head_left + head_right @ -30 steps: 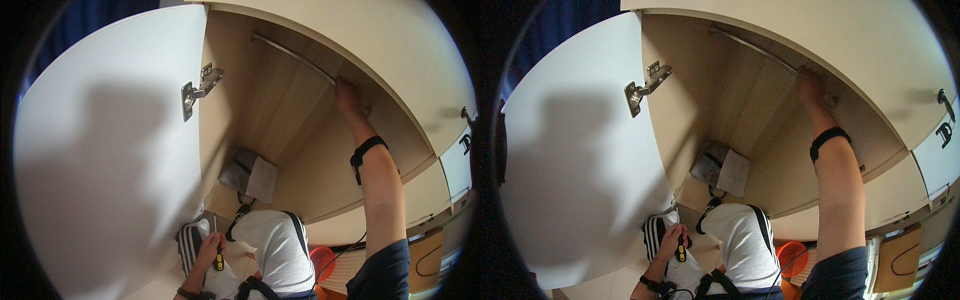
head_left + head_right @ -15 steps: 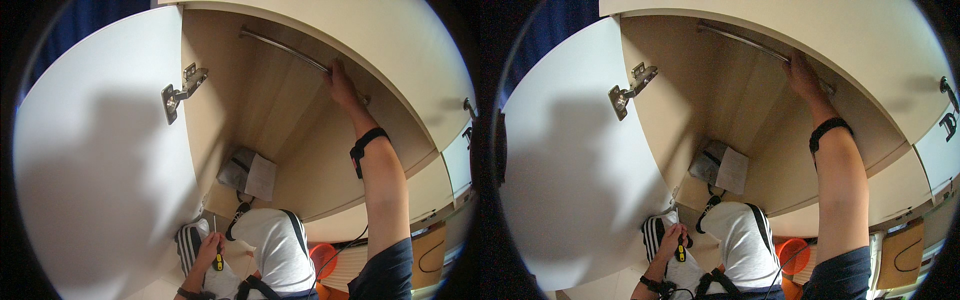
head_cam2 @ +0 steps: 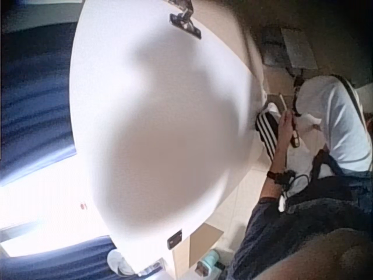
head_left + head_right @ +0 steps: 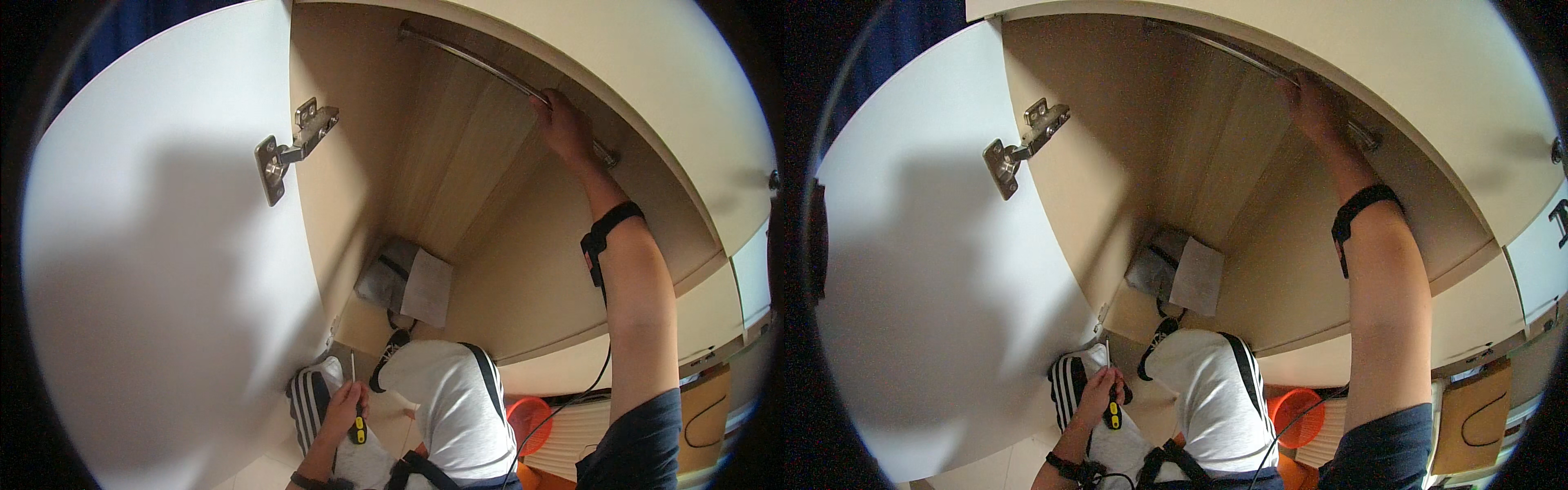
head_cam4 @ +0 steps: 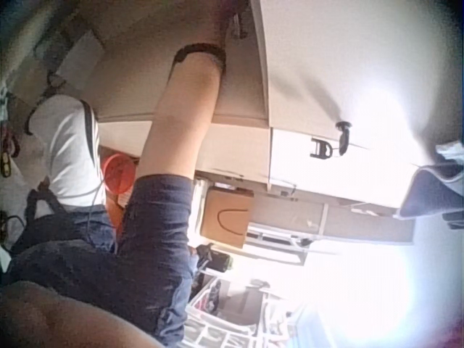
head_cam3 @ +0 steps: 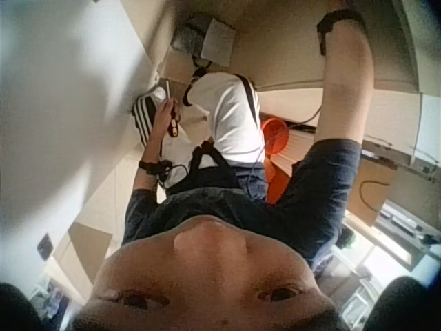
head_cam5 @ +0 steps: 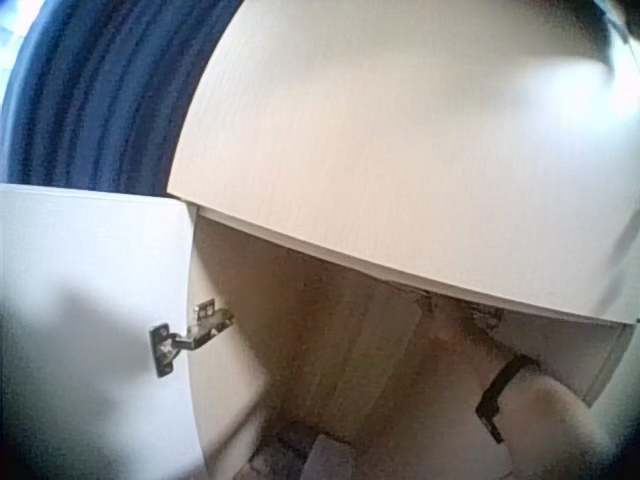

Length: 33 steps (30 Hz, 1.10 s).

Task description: The person uses a screwdriver to tighten screws on a metal rod inside a wooden cabinet and then attaches a plastic mount to a cabinet door by hand.

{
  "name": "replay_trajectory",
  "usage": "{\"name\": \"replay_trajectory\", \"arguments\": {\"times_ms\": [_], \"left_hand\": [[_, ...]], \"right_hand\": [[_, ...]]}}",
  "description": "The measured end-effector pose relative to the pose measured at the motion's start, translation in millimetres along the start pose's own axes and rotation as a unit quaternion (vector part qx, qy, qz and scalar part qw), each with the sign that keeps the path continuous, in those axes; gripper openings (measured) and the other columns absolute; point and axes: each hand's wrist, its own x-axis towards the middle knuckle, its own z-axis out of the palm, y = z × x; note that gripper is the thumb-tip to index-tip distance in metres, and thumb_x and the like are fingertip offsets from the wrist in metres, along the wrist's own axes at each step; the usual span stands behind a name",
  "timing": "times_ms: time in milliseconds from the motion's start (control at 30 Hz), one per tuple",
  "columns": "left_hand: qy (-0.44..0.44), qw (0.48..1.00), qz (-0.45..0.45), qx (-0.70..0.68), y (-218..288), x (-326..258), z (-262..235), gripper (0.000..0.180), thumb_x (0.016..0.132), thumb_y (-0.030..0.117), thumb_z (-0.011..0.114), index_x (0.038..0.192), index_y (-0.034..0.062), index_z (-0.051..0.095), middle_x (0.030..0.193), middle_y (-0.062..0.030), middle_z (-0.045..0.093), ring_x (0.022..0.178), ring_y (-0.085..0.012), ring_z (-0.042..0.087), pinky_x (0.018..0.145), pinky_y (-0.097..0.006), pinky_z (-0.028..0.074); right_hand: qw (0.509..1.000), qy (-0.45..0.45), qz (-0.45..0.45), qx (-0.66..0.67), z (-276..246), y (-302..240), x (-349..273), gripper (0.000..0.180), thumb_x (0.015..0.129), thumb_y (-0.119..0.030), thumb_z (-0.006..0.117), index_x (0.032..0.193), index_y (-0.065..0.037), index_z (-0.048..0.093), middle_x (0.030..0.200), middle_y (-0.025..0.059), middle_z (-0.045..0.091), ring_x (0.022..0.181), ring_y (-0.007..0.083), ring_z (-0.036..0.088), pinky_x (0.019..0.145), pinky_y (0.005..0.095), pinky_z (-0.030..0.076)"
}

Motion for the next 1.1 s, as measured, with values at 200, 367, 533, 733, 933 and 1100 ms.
{"name": "replay_trajectory", "arguments": {"times_ms": [200,367,533,733,933,1100], "left_hand": [[-0.002,1.000,-0.002,0.004,2,0,1,0.024,0.101,0.022,0.037,0.093,0.0029,0.049,0.070,-0.0021,0.045,0.054,-0.0113,0.045,0.050,-0.025,0.041],[0.000,1.000,-0.011,0.018,7,1,3,0.024,0.101,0.022,0.037,0.093,0.0031,0.049,0.071,-0.0019,0.046,0.055,-0.0109,0.045,0.051,-0.025,0.041],[0.008,0.999,-0.017,0.031,0,5,2,0.024,0.101,0.023,0.037,0.094,0.0030,0.049,0.071,-0.0017,0.046,0.056,-0.0104,0.046,0.051,-0.025,0.042],[-0.001,0.999,-0.007,0.033,0,1,0,0.025,0.101,0.024,0.037,0.093,0.0032,0.050,0.070,-0.0014,0.046,0.057,-0.0105,0.047,0.052,-0.025,0.041],[-0.015,0.999,-0.005,0.028,8,1,4,0.026,0.101,0.025,0.037,0.091,0.0034,0.049,0.069,-0.0016,0.046,0.056,-0.0111,0.047,0.052,-0.025,0.041],[-0.002,1.000,-0.002,0.017,1,4,0,0.026,0.101,0.023,0.037,0.090,0.0028,0.049,0.070,-0.0020,0.046,0.056,-0.0115,0.046,0.051,-0.026,0.041]], "right_hand": [[0.997,-0.044,0.050,0.025,-3,-12,-4,0.039,0.097,-0.040,0.042,0.113,-0.008,0.057,0.104,0.0106,0.064,0.094,0.0253,0.062,0.082,0.0365,0.047],[0.997,-0.056,0.046,0.004,4,-5,3,0.043,0.098,-0.041,0.037,0.117,-0.008,0.056,0.109,0.0108,0.063,0.099,0.0266,0.060,0.087,0.0379,0.045],[0.994,-0.094,0.042,0.027,14,4,9,0.049,0.099,-0.044,0.027,0.120,-0.007,0.052,0.112,0.0148,0.061,0.103,0.0308,0.059,0.089,0.0418,0.044],[0.984,-0.160,0.051,0.050,-4,-8,10,0.050,0.100,-0.044,0.026,0.121,-0.006,0.051,0.114,0.0155,0.060,0.107,0.0300,0.057,0.091,0.0414,0.043],[0.983,-0.170,0.051,0.057,0,-2,16,0.049,0.099,-0.042,0.031,0.122,-0.004,0.050,0.117,0.0157,0.059,0.110,0.0281,0.056,0.090,0.0408,0.043],[0.991,-0.132,0.012,0.035,15,8,13,0.040,0.097,-0.032,0.043,0.124,-0.004,0.050,0.115,0.0142,0.060,0.105,0.0278,0.058,0.090,0.0405,0.044]]}}
